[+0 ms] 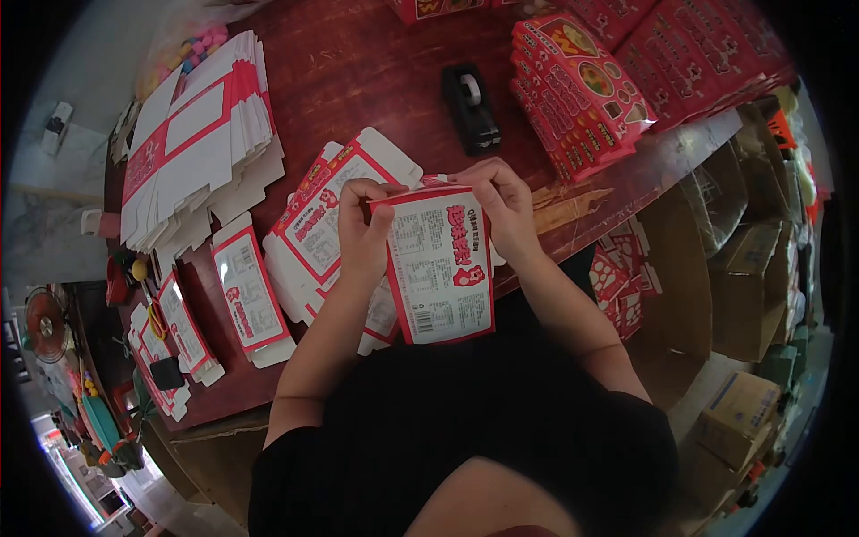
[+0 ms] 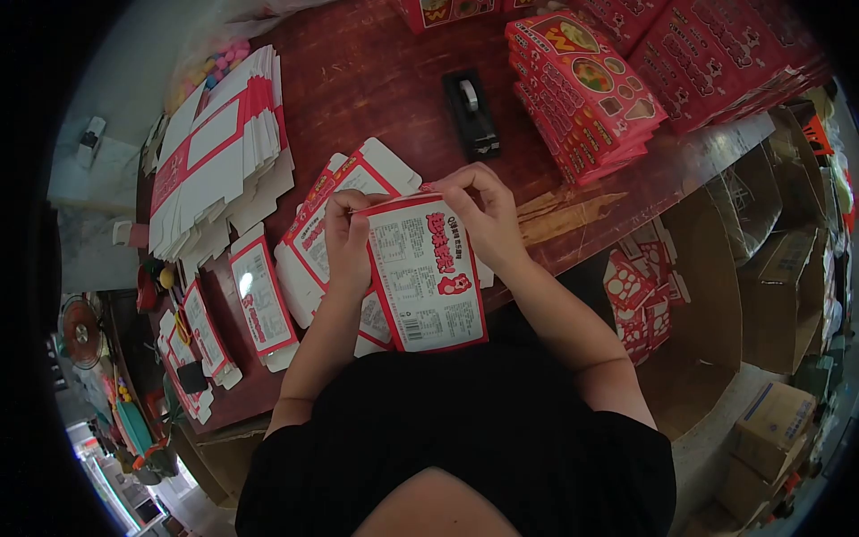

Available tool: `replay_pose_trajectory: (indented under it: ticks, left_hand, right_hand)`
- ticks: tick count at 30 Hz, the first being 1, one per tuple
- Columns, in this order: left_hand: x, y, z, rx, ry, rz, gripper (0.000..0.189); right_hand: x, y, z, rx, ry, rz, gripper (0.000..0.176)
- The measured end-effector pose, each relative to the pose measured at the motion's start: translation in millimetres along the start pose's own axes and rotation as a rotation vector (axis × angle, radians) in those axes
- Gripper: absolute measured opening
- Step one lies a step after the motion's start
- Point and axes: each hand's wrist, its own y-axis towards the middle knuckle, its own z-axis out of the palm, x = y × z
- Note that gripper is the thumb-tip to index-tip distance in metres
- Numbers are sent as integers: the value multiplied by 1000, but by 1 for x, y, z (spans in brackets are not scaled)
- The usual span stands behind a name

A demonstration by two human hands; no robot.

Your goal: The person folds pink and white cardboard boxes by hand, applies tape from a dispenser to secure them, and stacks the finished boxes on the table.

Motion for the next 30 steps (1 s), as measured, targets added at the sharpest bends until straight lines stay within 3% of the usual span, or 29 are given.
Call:
replay_pose_trajectory:
  ticks: [2,4,7,10,14,17,20,24,26,27,30]
  left_hand:
    - [-14,6,4,-86,80,-209,27]
    - [-31,12,14,-118,88,-196,23]
    - [-38,19,15,-104,224,-190,16]
    - [-44,24,15,-128,231,-295,12]
    - [-34,22,2,-94,86,-385,12]
    - [-32,10,-7,17,89,-316,15]
    - [-24,-8,-5,44,62,-361,18]
    - [-25,-6,0,-180,82,-297,18]
    - [-23,3,-7,-331,146,-276,19]
    - [-24,7,-9,-370,73,-273,20]
    - [-16,15,-28,-384,322,-204,23]
  right_hand:
    - [3,3,0,10,-99,13,13]
    - [8,8,4,-7,-224,11,15]
    - [21,12,17,-98,-39,154,16]
    - [34,26,14,-26,135,393,18]
    - [21,30,6,72,67,295,10]
    - [21,21,-5,175,-133,237,8]
    - [20,12,-11,186,-27,313,17]
    - [8,23,-14,-23,55,109,26]
    - [-22,46,-45,-248,-361,5,25]
    - [-28,54,-56,-300,-437,27,23]
    - [-50,71,-75,-200,-386,296,21]
